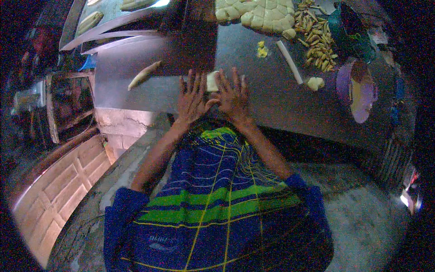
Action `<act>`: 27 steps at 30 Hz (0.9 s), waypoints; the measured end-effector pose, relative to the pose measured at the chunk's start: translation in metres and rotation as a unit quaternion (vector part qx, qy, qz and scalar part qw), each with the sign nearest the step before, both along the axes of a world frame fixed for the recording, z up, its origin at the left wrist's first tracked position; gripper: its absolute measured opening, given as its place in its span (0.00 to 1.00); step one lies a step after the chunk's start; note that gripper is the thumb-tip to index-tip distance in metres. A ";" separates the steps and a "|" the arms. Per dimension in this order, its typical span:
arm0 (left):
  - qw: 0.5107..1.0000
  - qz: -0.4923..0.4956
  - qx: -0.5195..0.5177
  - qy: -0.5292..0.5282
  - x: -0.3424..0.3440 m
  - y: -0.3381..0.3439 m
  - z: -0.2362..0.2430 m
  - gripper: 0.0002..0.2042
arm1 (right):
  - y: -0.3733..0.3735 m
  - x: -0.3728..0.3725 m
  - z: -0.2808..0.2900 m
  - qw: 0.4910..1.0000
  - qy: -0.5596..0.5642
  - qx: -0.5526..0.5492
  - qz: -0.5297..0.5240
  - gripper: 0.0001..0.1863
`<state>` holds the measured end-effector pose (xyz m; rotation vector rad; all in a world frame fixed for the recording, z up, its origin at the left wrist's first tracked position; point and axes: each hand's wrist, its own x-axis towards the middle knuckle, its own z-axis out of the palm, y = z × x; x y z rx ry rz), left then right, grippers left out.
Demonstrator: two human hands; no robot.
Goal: The person rolls out pieces of dough on a metal table, applies a dark filling with a brush, and rolls them into oblong shapes before placing them on a tray.
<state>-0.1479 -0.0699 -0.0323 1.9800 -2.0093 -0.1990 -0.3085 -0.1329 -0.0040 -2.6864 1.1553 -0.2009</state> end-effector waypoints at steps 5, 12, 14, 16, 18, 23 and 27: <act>0.996 -0.071 -0.008 0.053 -0.005 -0.012 0.017 0.45 | 0.001 0.004 0.004 0.995 0.087 0.024 0.042 0.40; 0.996 -0.043 -0.001 -0.081 0.002 -0.010 -0.030 0.42 | 0.008 -0.003 -0.014 0.998 0.000 -0.056 -0.009 0.40; 0.995 -0.031 -0.055 -0.080 0.002 -0.012 -0.028 0.41 | 0.007 -0.003 -0.021 0.999 -0.045 -0.029 -0.007 0.41; 0.998 -0.023 -0.045 -0.033 -0.001 -0.003 -0.016 0.42 | 0.014 -0.006 -0.018 0.999 -0.027 -0.020 -0.019 0.42; 0.997 -0.006 -0.044 -0.070 0.008 -0.002 -0.021 0.43 | 0.004 -0.004 -0.015 0.997 0.044 -0.056 -0.035 0.43; 0.992 0.009 -0.119 -0.048 0.007 -0.006 -0.023 0.44 | 0.007 -0.005 -0.002 0.998 0.027 -0.032 -0.036 0.43; 0.999 -0.006 0.008 -0.053 0.007 -0.006 -0.004 0.44 | -0.004 -0.008 0.003 0.992 0.115 -0.027 -0.037 0.43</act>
